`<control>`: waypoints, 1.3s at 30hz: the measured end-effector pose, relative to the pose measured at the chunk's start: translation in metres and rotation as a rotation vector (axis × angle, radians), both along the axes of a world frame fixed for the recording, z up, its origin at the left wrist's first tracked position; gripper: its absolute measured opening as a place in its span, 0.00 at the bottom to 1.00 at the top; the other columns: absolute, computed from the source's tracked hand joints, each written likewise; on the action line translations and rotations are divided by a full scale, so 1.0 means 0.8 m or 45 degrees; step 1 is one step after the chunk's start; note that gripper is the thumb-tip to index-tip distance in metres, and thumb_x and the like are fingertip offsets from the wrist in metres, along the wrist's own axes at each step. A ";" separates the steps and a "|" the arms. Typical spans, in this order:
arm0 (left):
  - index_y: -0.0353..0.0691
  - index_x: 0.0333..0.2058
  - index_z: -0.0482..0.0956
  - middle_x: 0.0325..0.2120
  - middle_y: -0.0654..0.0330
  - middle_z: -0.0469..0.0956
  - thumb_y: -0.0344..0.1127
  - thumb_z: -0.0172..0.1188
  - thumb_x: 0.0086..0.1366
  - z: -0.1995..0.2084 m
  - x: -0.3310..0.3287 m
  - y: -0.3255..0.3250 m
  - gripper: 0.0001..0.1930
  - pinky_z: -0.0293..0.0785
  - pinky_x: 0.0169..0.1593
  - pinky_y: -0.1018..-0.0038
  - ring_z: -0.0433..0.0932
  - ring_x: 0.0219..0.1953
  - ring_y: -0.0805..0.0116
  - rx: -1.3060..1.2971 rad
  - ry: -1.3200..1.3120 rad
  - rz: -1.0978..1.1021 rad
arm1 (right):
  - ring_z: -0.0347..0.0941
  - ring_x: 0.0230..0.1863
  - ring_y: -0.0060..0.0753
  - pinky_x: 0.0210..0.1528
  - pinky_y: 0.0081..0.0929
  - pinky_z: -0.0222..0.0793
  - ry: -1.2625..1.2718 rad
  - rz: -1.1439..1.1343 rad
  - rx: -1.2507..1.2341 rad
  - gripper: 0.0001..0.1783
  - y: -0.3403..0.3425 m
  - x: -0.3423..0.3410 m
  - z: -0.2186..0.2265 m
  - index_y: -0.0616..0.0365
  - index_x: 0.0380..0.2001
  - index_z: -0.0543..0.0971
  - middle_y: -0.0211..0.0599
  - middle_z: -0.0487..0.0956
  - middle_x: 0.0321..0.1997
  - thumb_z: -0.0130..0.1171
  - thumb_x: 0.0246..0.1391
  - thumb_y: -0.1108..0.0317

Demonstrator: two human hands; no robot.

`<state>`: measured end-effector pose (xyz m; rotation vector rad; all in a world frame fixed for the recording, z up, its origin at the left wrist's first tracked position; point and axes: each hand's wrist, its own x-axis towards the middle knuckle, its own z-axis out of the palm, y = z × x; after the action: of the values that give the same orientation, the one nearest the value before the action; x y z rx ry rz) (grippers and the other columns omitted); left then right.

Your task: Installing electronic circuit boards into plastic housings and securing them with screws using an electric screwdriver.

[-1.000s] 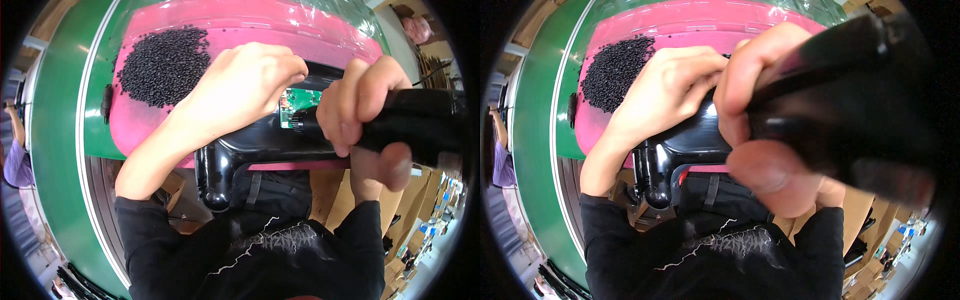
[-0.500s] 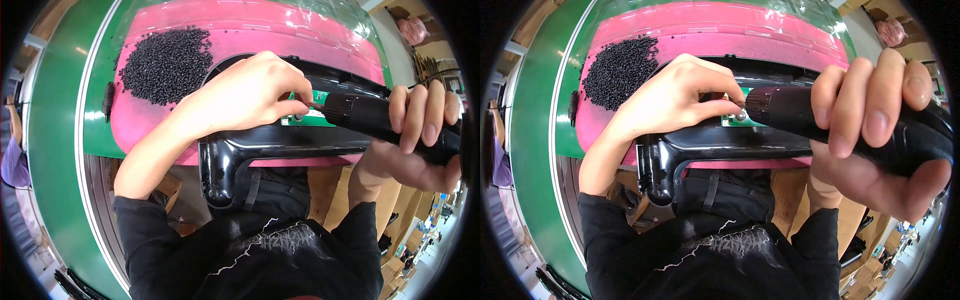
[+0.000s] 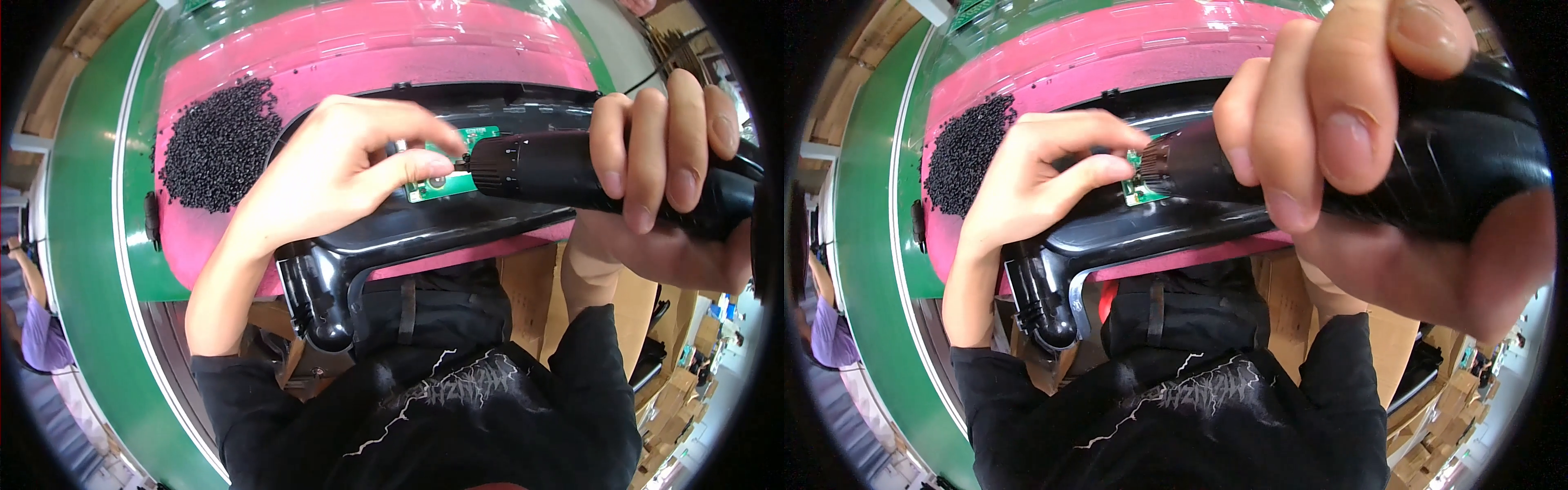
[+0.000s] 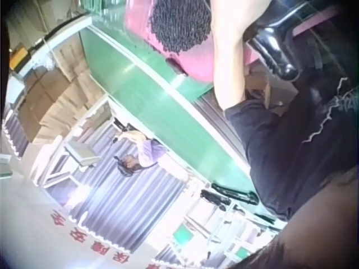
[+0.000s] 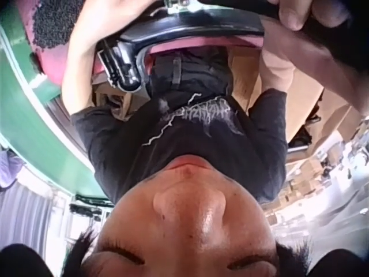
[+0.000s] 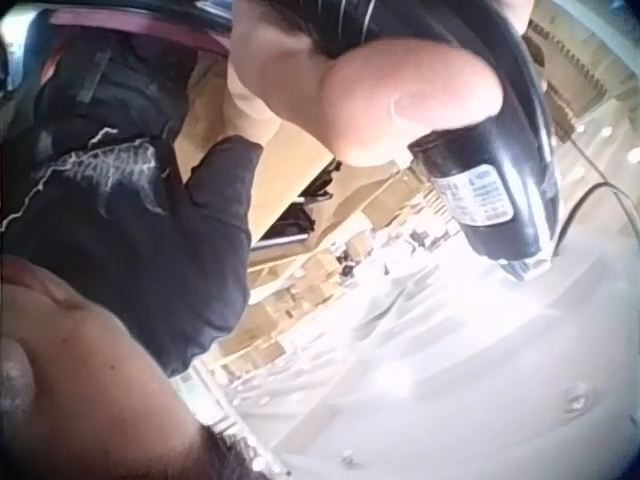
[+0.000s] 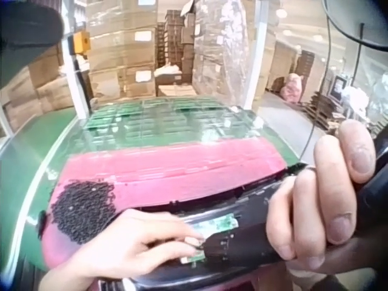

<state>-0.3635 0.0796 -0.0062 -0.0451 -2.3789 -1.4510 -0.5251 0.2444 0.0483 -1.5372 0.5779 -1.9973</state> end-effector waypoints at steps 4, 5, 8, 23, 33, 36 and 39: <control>0.34 0.63 0.62 0.50 0.56 0.77 0.81 0.45 0.56 0.005 -0.002 -0.026 0.54 0.63 0.52 0.71 0.73 0.54 0.67 -0.134 0.236 0.085 | 0.65 0.22 0.20 0.30 0.24 0.61 0.111 -0.139 0.169 0.28 0.010 -0.014 -0.006 0.61 0.46 0.70 0.28 0.70 0.31 0.56 0.56 0.45; 0.34 0.56 0.65 0.49 0.53 0.75 0.78 0.43 0.60 -0.003 -0.007 -0.033 0.48 0.61 0.54 0.70 0.72 0.52 0.65 -0.159 0.411 0.131 | 0.63 0.20 0.20 0.29 0.23 0.61 0.145 -0.234 0.205 0.28 0.011 -0.015 -0.008 0.61 0.45 0.70 0.28 0.70 0.30 0.54 0.57 0.46; 0.38 0.43 0.63 0.47 0.52 0.70 0.64 0.44 0.65 -0.007 0.001 -0.056 0.30 0.55 0.59 0.69 0.66 0.49 0.66 -0.036 0.449 0.287 | 0.62 0.17 0.19 0.25 0.22 0.60 0.121 -0.382 0.285 0.25 0.016 -0.017 -0.015 0.61 0.44 0.70 0.29 0.70 0.27 0.53 0.57 0.48; 0.35 0.41 0.71 0.37 0.53 0.73 0.26 0.55 0.60 -0.006 0.002 -0.029 0.10 0.69 0.52 0.62 0.73 0.45 0.53 -0.733 0.132 0.467 | 0.59 0.14 0.13 0.21 0.16 0.56 0.092 -0.236 0.318 0.26 -0.002 -0.033 -0.034 0.60 0.39 0.69 0.26 0.68 0.24 0.55 0.55 0.45; 0.36 0.50 0.74 0.45 0.48 0.78 0.37 0.57 0.66 -0.005 0.010 -0.022 0.17 0.73 0.54 0.62 0.77 0.50 0.49 -0.879 -0.289 0.408 | 0.63 0.16 0.16 0.25 0.18 0.60 0.212 -0.106 0.465 0.29 0.010 -0.045 -0.024 0.57 0.39 0.68 0.25 0.69 0.24 0.58 0.54 0.40; 0.36 0.49 0.75 0.43 0.48 0.78 0.38 0.57 0.66 -0.006 0.013 -0.022 0.16 0.73 0.53 0.61 0.77 0.49 0.49 -0.908 -0.253 0.400 | 0.63 0.16 0.17 0.33 0.22 0.60 0.275 -0.291 0.562 0.27 0.011 -0.039 -0.018 0.55 0.40 0.68 0.23 0.69 0.24 0.58 0.55 0.42; 0.35 0.44 0.76 0.40 0.47 0.80 0.38 0.58 0.65 0.000 0.015 -0.018 0.14 0.75 0.49 0.60 0.79 0.45 0.47 -0.881 -0.289 0.371 | 0.63 0.21 0.18 0.34 0.22 0.59 0.033 -0.395 0.708 0.25 0.016 -0.032 -0.009 0.57 0.44 0.69 0.23 0.68 0.25 0.56 0.58 0.46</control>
<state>-0.3515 0.0651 -0.0058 0.2944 -2.8091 -0.4834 -0.5510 0.2575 0.0412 -1.1797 1.3211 -1.8080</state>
